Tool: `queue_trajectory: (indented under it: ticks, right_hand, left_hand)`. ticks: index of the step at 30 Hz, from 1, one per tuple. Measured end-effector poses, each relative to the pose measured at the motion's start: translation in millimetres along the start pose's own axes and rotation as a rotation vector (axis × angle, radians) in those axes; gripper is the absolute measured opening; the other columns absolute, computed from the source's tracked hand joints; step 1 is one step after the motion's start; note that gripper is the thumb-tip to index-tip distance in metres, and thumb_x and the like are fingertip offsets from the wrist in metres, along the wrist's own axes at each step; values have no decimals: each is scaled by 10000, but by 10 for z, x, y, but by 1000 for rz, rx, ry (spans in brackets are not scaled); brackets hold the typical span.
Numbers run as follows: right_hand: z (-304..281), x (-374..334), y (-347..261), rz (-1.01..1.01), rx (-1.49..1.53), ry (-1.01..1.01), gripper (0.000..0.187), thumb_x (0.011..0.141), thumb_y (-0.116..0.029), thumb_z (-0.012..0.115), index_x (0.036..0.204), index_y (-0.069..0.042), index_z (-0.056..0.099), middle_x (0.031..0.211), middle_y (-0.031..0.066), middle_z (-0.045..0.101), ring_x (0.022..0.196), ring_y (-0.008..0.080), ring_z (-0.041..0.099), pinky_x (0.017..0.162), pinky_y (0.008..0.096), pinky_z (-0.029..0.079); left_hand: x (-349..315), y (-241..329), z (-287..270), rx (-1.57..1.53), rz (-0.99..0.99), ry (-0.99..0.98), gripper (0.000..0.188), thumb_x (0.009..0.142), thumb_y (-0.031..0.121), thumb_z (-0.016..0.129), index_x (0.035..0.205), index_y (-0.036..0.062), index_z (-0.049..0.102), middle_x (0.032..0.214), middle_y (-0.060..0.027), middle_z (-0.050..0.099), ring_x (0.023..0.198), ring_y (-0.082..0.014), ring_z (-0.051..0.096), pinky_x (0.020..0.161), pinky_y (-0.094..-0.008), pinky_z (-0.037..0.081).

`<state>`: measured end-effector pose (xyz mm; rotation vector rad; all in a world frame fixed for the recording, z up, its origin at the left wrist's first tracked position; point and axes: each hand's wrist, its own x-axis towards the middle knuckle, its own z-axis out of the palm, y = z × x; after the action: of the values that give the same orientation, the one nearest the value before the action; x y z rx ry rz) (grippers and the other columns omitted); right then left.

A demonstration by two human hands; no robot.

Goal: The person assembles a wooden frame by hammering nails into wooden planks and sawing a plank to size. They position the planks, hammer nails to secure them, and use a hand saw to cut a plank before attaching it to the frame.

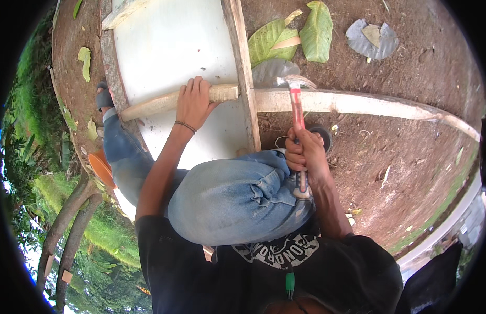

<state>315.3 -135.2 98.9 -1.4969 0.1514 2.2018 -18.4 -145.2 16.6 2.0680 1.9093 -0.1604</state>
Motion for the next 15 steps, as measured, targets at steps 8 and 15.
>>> queue_trajectory:
  ticks: [8,15]
  right_hand:
    - [-657,15,-121,-181,350,92,283,1111,-319,459,979,-75,517,667,-52,365,452,32,308,368,216,266]
    - [-351,-172,-83,-47,281,36,263,1108,-289,463,978,-65,509,667,-59,368,446,20,298,357,184,265]
  left_hand:
    - [-113,26,-22,0,-37,-48,478,799,329,827,1083,49,564,1089,-116,544,1031,-293,536,867,-403,422]
    - [-137,7,-1,-46,-62,-50,494,773,264,844,1107,21,573,1089,-131,533,1034,-312,531,864,-420,417]
